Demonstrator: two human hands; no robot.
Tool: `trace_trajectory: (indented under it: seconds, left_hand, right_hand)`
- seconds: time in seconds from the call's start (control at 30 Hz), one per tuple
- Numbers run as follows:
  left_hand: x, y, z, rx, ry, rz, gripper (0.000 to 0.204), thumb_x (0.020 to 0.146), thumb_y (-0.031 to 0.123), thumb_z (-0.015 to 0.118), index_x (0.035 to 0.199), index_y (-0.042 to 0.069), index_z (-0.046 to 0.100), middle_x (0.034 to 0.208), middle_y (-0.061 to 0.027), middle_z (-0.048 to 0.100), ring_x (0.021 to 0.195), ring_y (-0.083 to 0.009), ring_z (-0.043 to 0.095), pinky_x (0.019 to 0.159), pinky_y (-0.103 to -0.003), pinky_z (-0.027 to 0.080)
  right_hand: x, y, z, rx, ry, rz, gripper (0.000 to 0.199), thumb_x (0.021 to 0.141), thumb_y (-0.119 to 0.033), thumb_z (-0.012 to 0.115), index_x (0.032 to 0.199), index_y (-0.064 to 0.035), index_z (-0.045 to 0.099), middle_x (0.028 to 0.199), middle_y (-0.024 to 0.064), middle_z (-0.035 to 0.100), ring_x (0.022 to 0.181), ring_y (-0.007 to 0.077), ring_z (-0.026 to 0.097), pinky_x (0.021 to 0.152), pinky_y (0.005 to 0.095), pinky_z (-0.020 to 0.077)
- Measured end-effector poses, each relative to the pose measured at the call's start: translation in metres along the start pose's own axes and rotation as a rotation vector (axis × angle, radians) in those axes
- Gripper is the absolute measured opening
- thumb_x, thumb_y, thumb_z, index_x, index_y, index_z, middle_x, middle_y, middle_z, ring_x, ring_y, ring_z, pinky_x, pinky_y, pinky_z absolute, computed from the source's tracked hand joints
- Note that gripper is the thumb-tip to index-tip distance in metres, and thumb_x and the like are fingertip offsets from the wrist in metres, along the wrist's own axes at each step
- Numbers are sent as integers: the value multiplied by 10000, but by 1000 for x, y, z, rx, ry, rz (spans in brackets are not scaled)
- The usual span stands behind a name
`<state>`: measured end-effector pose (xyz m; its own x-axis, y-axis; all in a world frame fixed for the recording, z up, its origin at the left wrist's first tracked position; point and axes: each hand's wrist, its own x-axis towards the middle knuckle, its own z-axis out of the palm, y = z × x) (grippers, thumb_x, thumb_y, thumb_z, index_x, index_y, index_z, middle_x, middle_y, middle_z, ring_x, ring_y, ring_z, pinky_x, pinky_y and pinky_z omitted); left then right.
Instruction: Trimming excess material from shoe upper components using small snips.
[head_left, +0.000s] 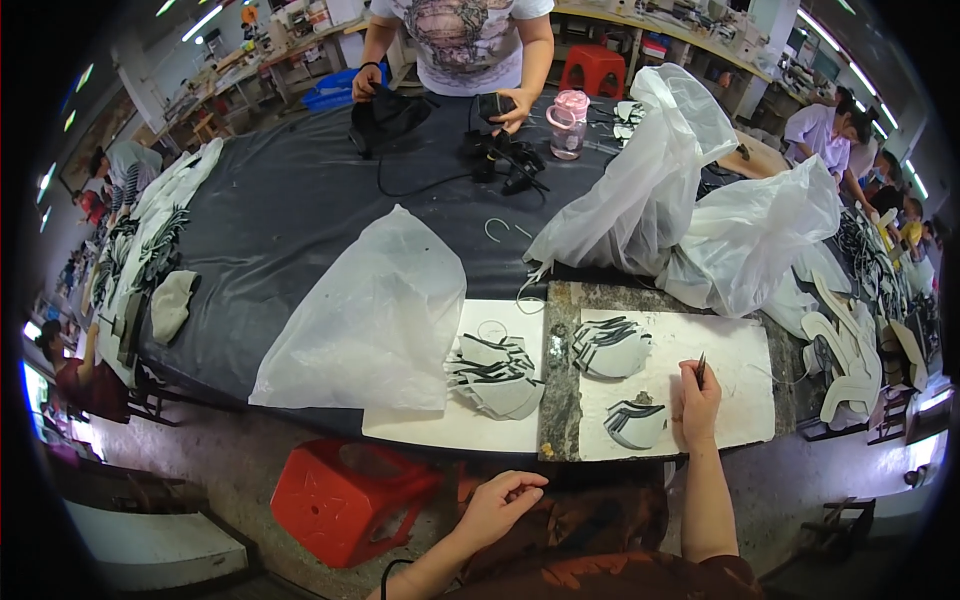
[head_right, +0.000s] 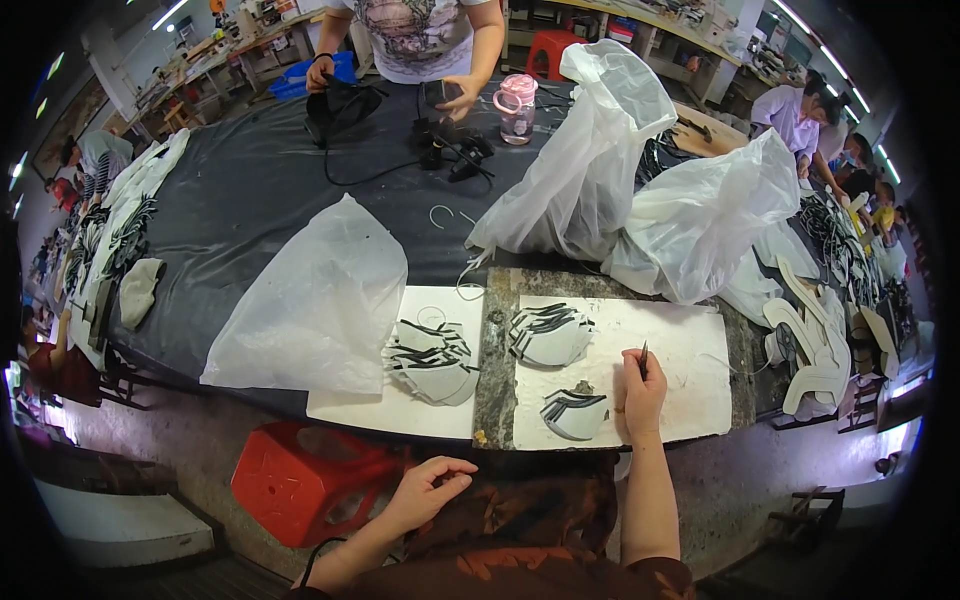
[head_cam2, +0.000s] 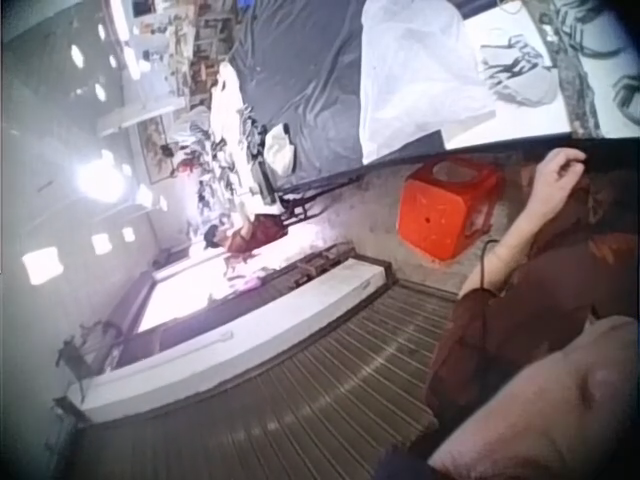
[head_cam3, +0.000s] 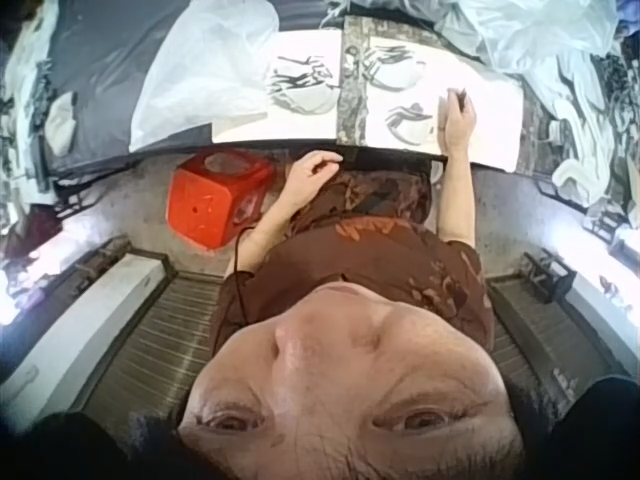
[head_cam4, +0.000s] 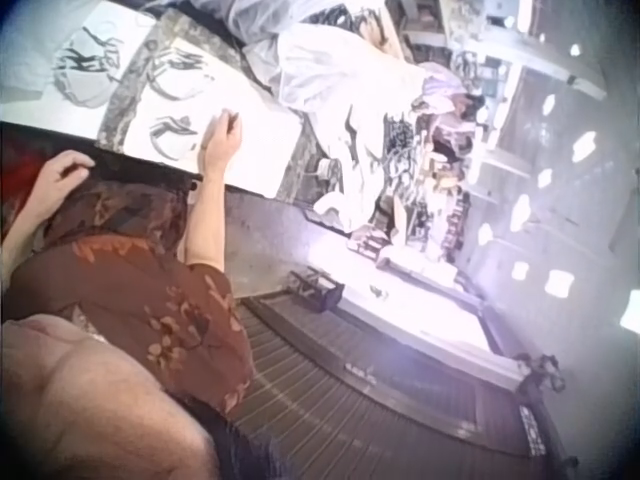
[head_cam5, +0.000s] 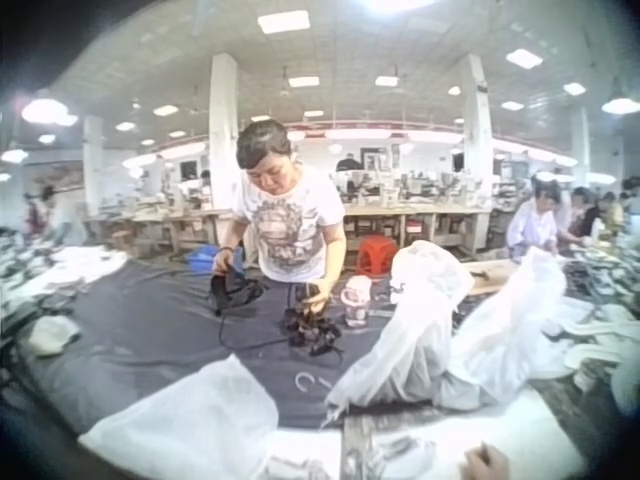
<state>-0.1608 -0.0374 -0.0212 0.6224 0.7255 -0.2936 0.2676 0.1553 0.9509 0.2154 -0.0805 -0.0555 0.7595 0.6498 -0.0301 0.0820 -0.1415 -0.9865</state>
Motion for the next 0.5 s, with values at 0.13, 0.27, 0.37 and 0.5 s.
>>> trace_trajectory:
  seconds: [0.13, 0.27, 0.37, 0.5]
  left_hand:
    - [-5, -9, -3, -30, 1, 15, 219, 981, 147, 721, 1182, 65, 749, 984, -1, 680, 800, -75, 580, 746, -228, 491]
    - [-19, -23, -12, -13, 15, -42, 225, 973, 148, 735, 1181, 64, 753, 998, 0, 695, 836, -69, 599, 781, -232, 503]
    - [-33, -34, -17, -5, 13, -117, 235, 969, 153, 742, 1185, 63, 752, 997, -5, 701, 850, -68, 611, 799, -234, 512]
    - [-51, -45, -19, -26, -20, -209, 245, 974, 164, 738, 1200, 68, 748, 980, -7, 693, 844, -67, 611, 802, -234, 521]
  right_hand:
    - [-1, -1, 1, -29, 18, -23, 105, 1029, -116, 631, 1042, -35, 696, 813, -92, 523, 674, 7, 392, 574, 200, 307]
    - [-2, -2, 2, -34, 17, -31, 105, 1028, -112, 628, 1047, -34, 697, 814, -93, 523, 674, 6, 389, 575, 199, 303]
    - [-3, -5, 4, -8, 8, 13, 101, 1021, -100, 629, 1053, -33, 697, 824, -87, 532, 700, 9, 411, 602, 193, 322]
    - [2, 3, 7, -124, 2, -83, 112, 1004, -88, 636, 1052, -4, 691, 867, -48, 602, 789, 40, 510, 702, 202, 419]
